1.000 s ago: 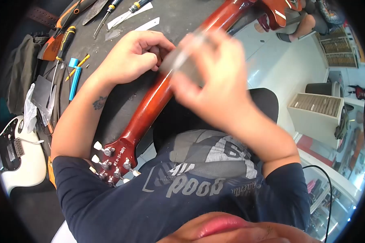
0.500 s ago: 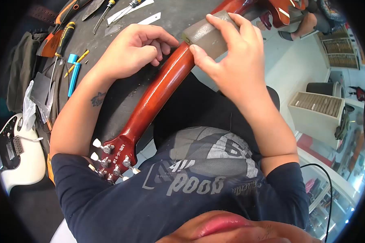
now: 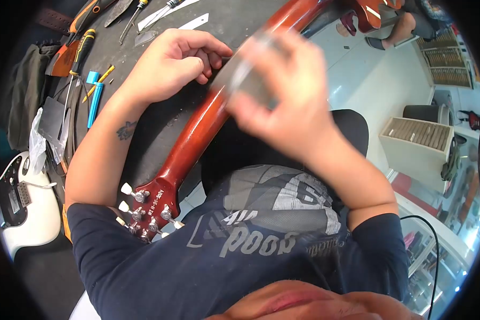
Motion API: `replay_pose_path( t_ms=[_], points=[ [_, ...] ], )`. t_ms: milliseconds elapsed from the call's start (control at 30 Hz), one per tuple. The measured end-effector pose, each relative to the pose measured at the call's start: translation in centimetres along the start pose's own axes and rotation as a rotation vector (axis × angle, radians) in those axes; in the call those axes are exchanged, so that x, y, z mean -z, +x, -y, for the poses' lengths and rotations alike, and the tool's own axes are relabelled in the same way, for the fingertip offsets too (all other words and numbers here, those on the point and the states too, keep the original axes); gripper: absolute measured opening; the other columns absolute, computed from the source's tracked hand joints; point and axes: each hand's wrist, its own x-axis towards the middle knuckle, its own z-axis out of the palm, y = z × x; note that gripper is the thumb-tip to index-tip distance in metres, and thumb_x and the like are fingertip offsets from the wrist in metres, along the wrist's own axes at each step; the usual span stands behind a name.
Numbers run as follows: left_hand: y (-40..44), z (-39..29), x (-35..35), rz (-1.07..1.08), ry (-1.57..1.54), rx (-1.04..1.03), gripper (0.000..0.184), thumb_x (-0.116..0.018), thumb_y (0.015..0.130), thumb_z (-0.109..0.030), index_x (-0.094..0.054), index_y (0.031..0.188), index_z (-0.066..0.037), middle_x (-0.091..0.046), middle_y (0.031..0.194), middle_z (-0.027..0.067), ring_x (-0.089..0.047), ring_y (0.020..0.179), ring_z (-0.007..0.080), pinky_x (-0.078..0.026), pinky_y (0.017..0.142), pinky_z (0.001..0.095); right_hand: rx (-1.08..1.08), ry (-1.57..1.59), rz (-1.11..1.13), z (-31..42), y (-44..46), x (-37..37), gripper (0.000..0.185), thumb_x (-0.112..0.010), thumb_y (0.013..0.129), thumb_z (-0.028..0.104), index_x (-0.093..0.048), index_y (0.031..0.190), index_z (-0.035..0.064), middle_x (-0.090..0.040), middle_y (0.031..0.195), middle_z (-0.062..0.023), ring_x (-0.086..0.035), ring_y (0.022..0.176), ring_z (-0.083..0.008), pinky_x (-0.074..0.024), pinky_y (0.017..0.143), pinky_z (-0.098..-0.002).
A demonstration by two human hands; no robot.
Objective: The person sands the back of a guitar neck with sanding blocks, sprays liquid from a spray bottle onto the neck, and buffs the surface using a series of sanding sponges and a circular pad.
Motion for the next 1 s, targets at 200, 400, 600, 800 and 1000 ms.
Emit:
replay_pose_path(
  t_ms=[200,400,600,800,1000],
  points=[
    [0.0,0.1,-0.3,-0.03,-0.014,0.008,0.048,-0.051,0.084,-0.004,-0.077,0.124,0.005,-0.072,0.1,0.0062,-0.066,0.084,0.0112,-0.057,0.076,0.0262,0.162,0.227,0.001,2.8,-4.2,-2.3,0.078,-0.09,0.077,0.046,-0.07,0.144,0.0106,-0.055,0.151,-0.0295,-0.056,0.136,-0.0477,-0.0461,0.114,-0.057],
    [0.0,-0.3,-0.3,-0.024,-0.013,0.019,0.047,-0.051,0.084,0.0,-0.077,0.123,0.006,-0.073,0.099,0.0076,-0.068,0.084,0.0118,-0.06,0.081,0.0278,0.036,0.011,-0.154,-1.5,-1.8,-2.0,0.075,-0.091,0.08,0.039,-0.068,0.144,0.0085,-0.054,0.15,-0.0301,-0.054,0.136,-0.0463,-0.046,0.114,-0.0544],
    [-0.1,-0.1,-0.7,-0.049,0.035,0.009,0.05,-0.05,0.082,-0.005,-0.078,0.123,0.004,-0.071,0.099,0.0072,-0.066,0.082,0.0111,-0.056,0.074,0.0257,-0.12,-0.002,-0.209,-4.8,-1.3,-2.1,0.074,-0.09,0.084,0.039,-0.066,0.144,0.005,-0.053,0.149,-0.0294,-0.056,0.134,-0.0457,-0.0482,0.113,-0.0517],
    [0.0,-0.1,-0.6,-0.044,0.022,0.009,0.05,-0.05,0.082,-0.005,-0.077,0.123,0.005,-0.071,0.098,0.0064,-0.066,0.082,0.0112,-0.056,0.075,0.0253,0.164,0.164,-0.04,-0.7,-3.9,-2.4,0.073,-0.09,0.083,0.042,-0.069,0.144,0.0071,-0.048,0.156,-0.0306,-0.05,0.143,-0.0469,-0.0442,0.117,-0.0551],
    [0.1,0.1,-0.4,-0.03,0.01,-0.006,0.05,-0.05,0.083,-0.005,-0.077,0.124,0.005,-0.071,0.099,0.0062,-0.065,0.083,0.0106,-0.056,0.075,0.0245,0.144,0.286,-0.099,0.7,-5.6,-4.6,0.067,-0.086,0.083,0.05,-0.072,0.138,0.0142,-0.047,0.154,-0.0293,-0.048,0.14,-0.0486,-0.0409,0.116,-0.0595]
  ],
)
